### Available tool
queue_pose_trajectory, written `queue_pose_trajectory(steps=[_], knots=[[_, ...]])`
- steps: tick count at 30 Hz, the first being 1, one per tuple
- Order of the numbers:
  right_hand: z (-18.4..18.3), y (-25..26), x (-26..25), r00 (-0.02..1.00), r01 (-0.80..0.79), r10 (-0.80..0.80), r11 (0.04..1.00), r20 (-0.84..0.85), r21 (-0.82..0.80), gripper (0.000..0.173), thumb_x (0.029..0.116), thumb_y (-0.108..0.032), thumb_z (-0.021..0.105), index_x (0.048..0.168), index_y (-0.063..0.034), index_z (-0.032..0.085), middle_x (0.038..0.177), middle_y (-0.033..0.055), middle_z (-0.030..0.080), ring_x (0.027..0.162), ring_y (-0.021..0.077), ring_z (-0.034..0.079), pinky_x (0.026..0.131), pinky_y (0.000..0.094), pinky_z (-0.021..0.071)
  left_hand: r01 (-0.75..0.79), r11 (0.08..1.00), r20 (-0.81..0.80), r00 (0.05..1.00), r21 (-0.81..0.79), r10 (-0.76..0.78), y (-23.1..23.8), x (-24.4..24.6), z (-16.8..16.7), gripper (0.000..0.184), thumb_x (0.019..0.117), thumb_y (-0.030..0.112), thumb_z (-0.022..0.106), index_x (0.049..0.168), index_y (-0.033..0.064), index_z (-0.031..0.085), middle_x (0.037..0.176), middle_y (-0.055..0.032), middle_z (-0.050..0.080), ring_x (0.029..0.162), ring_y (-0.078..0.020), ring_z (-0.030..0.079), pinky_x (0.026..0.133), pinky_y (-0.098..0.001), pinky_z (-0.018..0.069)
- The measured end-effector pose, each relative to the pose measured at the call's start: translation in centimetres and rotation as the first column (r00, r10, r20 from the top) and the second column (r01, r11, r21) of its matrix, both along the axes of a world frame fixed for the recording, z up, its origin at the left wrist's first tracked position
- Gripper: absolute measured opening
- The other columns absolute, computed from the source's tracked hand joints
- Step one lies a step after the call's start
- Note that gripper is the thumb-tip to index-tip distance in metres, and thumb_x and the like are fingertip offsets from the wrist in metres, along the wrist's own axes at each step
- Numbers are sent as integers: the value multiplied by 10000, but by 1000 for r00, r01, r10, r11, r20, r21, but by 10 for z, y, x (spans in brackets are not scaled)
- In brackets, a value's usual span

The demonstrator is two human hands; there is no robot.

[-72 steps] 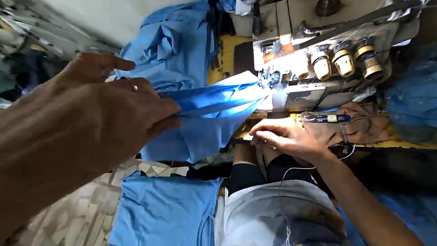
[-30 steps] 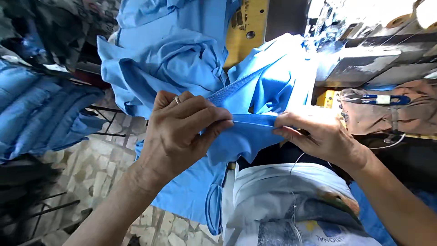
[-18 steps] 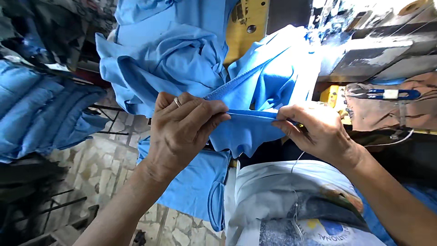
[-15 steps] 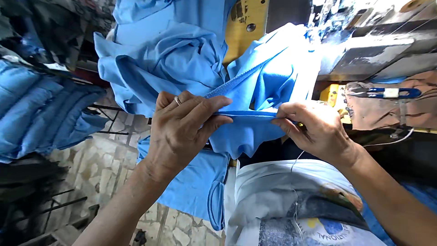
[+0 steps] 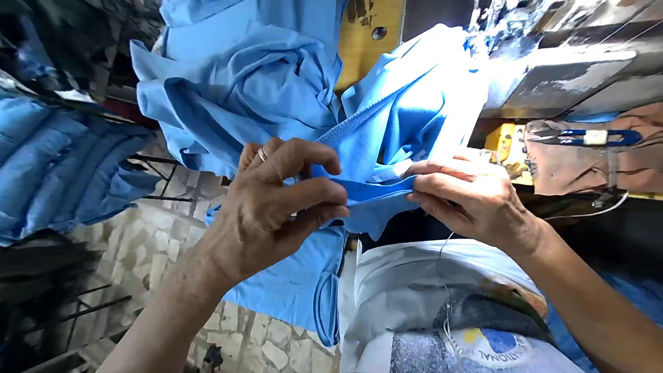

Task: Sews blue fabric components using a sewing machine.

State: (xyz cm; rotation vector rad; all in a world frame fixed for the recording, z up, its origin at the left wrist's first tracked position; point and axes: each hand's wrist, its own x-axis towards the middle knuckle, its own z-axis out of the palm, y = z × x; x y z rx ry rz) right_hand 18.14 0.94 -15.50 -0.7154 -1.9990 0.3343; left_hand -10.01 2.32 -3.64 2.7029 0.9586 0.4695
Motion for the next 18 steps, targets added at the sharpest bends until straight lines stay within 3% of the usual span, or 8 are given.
queue_pose_trajectory(steps=[3, 7, 11, 15, 18], knots=[[-1, 0, 1, 997, 15, -16, 1000, -72, -26, 168, 1000, -154, 642, 947, -48, 762, 973, 102, 738, 898, 160, 679, 750, 288, 509, -58, 997, -53, 997, 48, 60, -2, 4, 0, 216, 1014, 292, 611, 966, 139, 756, 1236, -57, 671, 1053, -164, 570, 873, -362, 396], [0, -1, 2, 983, 78, -83, 996, -162, -39, 142, 972, -151, 687, 939, -42, 772, 878, 79, 738, 831, 111, 668, 735, 256, 495, -218, 969, 35, 976, 117, 215, -3, 15, 2, 186, 985, 236, 669, 954, 93, 784, 998, -34, 751, 959, -124, 615, 842, -333, 396], [3, -2, 4, 964, 91, -105, 994, -244, -67, 131, 959, -142, 704, 931, -27, 759, 832, 57, 716, 796, 75, 634, 721, 219, 475, -283, 947, 111, 957, 150, 268, -4, 26, 10, 145, 961, 229, 712, 957, 107, 792, 940, -1, 753, 909, -83, 607, 826, -323, 384], [3, -1, 2, 950, 75, -92, 995, -297, -69, 167, 978, -152, 684, 906, -17, 749, 813, 48, 720, 771, 40, 637, 713, 187, 485, -293, 926, 81, 956, 237, 281, -4, 33, 13, 212, 974, 267, 704, 1037, 80, 779, 898, -47, 734, 842, -123, 591, 814, -365, 358], [3, 0, 3, 952, 25, -51, 996, -303, -89, 189, 1007, -177, 652, 943, -23, 742, 844, 52, 730, 796, 50, 648, 740, 198, 484, -271, 953, 97, 961, 137, 259, -1, 33, 12, 182, 969, 311, 699, 977, 158, 797, 903, 41, 742, 886, -67, 604, 832, -331, 380]])
